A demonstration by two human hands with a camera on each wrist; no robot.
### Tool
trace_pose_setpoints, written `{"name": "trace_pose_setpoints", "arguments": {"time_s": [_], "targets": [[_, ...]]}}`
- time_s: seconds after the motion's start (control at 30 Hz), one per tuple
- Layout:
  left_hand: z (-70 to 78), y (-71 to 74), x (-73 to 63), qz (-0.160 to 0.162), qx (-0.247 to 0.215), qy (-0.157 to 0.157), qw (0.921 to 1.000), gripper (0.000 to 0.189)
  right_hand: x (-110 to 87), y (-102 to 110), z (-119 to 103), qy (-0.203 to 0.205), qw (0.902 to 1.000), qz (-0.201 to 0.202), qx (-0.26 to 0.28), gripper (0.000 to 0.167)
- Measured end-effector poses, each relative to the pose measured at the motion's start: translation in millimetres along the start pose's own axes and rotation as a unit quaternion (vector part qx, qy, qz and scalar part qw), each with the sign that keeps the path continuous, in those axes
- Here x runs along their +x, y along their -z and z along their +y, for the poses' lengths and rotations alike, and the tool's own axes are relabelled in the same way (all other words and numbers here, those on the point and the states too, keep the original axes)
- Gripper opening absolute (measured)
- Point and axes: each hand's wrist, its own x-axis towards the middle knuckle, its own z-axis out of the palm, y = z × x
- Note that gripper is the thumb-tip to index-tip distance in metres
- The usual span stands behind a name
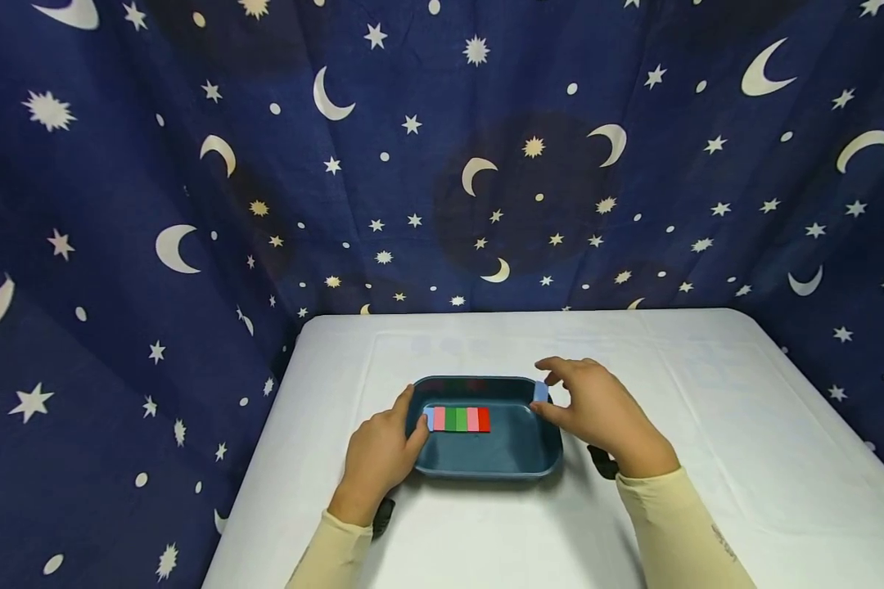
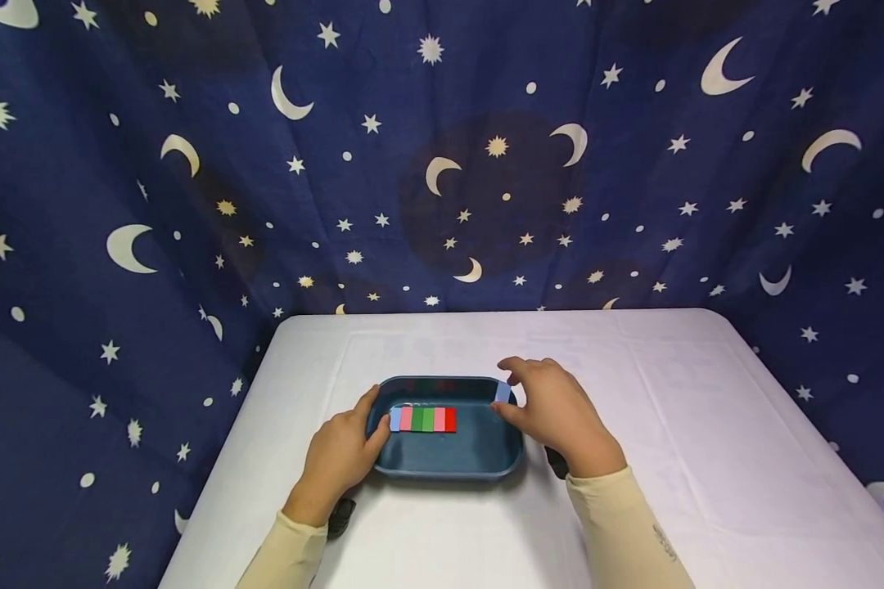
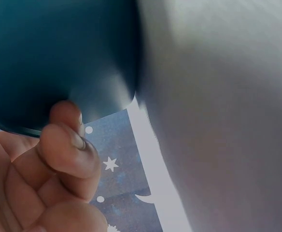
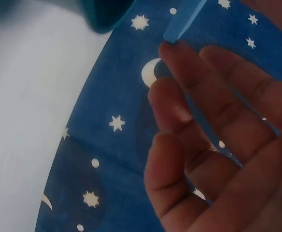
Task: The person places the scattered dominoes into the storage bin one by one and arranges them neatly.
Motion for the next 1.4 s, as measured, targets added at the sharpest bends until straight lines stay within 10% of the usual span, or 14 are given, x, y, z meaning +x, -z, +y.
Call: {"name": "trace_pose_setpoints", "arguments": {"time_s": [0.87,1.4], "targets": [[-0.7,-3.4,1.5,0.001,0.007,-0.007,0.9999,0.060,45.6,-57,-23,0.017,0.9970,0.009,0.075,0.059],[-4.2,1.3,2.7,-0.002,0.007,-0.002,1.0000,0.060,53.1,-66,-31,-0.005,0.9953,-0.094,0.024,0.049]]}}
